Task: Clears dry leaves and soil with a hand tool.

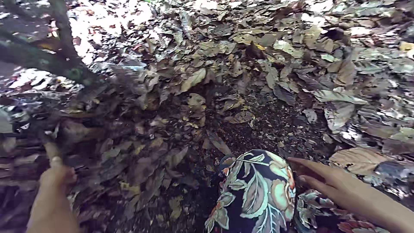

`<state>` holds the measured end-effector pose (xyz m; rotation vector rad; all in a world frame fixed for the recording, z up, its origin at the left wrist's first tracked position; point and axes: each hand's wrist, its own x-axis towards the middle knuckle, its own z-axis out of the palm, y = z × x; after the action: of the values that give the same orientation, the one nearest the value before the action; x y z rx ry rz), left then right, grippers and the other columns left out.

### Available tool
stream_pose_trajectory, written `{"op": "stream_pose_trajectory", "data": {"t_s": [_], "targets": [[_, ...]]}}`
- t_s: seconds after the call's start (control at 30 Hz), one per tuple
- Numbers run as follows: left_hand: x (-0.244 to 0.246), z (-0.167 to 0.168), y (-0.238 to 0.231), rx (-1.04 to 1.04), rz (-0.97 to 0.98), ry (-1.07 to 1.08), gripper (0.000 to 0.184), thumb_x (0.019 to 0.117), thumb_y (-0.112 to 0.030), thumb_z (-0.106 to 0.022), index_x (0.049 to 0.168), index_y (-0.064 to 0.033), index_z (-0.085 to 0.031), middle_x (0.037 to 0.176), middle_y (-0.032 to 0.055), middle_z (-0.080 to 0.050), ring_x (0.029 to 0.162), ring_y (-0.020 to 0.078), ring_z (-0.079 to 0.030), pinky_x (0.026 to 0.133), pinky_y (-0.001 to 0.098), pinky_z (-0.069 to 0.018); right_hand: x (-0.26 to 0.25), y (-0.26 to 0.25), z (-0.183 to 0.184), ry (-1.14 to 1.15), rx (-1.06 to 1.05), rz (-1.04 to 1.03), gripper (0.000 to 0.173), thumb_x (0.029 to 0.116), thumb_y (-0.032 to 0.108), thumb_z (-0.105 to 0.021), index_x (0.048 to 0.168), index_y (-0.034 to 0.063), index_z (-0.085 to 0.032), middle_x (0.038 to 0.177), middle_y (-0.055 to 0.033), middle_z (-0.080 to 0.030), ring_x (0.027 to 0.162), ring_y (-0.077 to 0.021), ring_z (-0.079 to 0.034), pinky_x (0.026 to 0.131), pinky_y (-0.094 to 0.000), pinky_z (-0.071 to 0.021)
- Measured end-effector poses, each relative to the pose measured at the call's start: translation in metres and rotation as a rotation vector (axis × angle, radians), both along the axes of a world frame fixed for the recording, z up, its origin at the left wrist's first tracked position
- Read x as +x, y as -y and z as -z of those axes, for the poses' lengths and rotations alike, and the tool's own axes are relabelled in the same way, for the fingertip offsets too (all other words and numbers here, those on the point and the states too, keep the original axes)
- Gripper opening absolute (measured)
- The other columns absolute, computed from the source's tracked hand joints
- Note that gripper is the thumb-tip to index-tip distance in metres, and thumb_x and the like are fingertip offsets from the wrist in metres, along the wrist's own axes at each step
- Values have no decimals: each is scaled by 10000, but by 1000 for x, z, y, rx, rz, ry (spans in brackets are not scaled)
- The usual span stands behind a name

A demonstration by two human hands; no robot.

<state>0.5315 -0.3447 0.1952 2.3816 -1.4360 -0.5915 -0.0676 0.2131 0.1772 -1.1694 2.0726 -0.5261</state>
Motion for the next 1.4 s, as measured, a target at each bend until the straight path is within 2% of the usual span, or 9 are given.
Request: {"op": "stream_pose_trajectory", "data": {"t_s": [0.07,0.17,0.33,0.57,0.67,0.8,1.07,1.27,1.4], "targets": [[-46,-27,-42,-44,18,-138,764,1079,-628,-194,1272,24,-542,871,82,-557,648,144,-541,660,384,-518,2,-3,-3,5,12,-18,505,1008,226,-584,1494,105,-523,1164,-169,-716,991,-338,-716,913,-599,-546],[-117,-37,-96,17,168,-172,710,1109,-552,-209,1349,39,-520,1001,169,-627,763,227,-623,741,451,-548,1,-12,-4,10,1,-8,512,1002,176,-601,1492,58,-509,1147,-225,-707,991,-379,-708,913,-618,-538],[-236,42,-180,118,660,-135,574,1072,-479,-464,1353,10,-574,1126,236,-682,1032,364,-677,939,582,-531,0,-25,-26,13,69,22,517,1036,139,-560,1518,-5,-440,1225,-299,-660,1072,-433,-680,969,-613,-512],[-398,148,-281,438,1309,238,582,1056,-495,-485,1447,-64,-502,1322,216,-650,1222,406,-639,978,635,-509,-3,-46,-21,-103,-32,115,507,1007,207,-565,1489,60,-511,1165,-219,-703,991,-380,-705,902,-618,-534],[-366,177,-280,495,1270,331,637,1025,-528,-539,1471,-76,-501,1339,234,-644,1227,440,-629,978,666,-496,-4,-52,-24,-133,-65,143,518,988,247,-556,1477,79,-529,1133,-192,-716,959,-350,-713,877,-604,-546],[-195,177,-242,536,938,465,717,1004,-635,-488,1478,-98,-501,1307,238,-661,1195,443,-648,965,675,-507,-7,-55,-29,-107,-61,122,531,999,260,-554,1498,86,-506,1151,-180,-709,969,-335,-709,887,-591,-547],[60,0,-179,246,128,601,728,1063,-541,-433,1406,94,-526,1386,369,-559,1305,530,-546,1040,718,-425,0,-43,-30,-137,-79,26,512,1002,278,-531,1488,117,-530,1137,-178,-720,986,-356,-709,893,-626,-526],[55,-82,-147,-79,-31,242,794,1090,-556,-287,1366,157,-501,1352,409,-537,1277,530,-546,1047,694,-416,-1,-41,-21,-83,-52,26,518,1007,311,-538,1502,160,-509,1135,-189,-712,953,-360,-708,858,-634,-529],[-22,-53,-185,9,248,191,730,1091,-553,-329,1290,106,-575,1181,377,-625,1111,519,-629,950,705,-468,-12,-49,-17,-45,-20,54,535,1016,257,-533,1529,123,-466,1167,-266,-678,980,-411,-694,888,-646,-522]]}}
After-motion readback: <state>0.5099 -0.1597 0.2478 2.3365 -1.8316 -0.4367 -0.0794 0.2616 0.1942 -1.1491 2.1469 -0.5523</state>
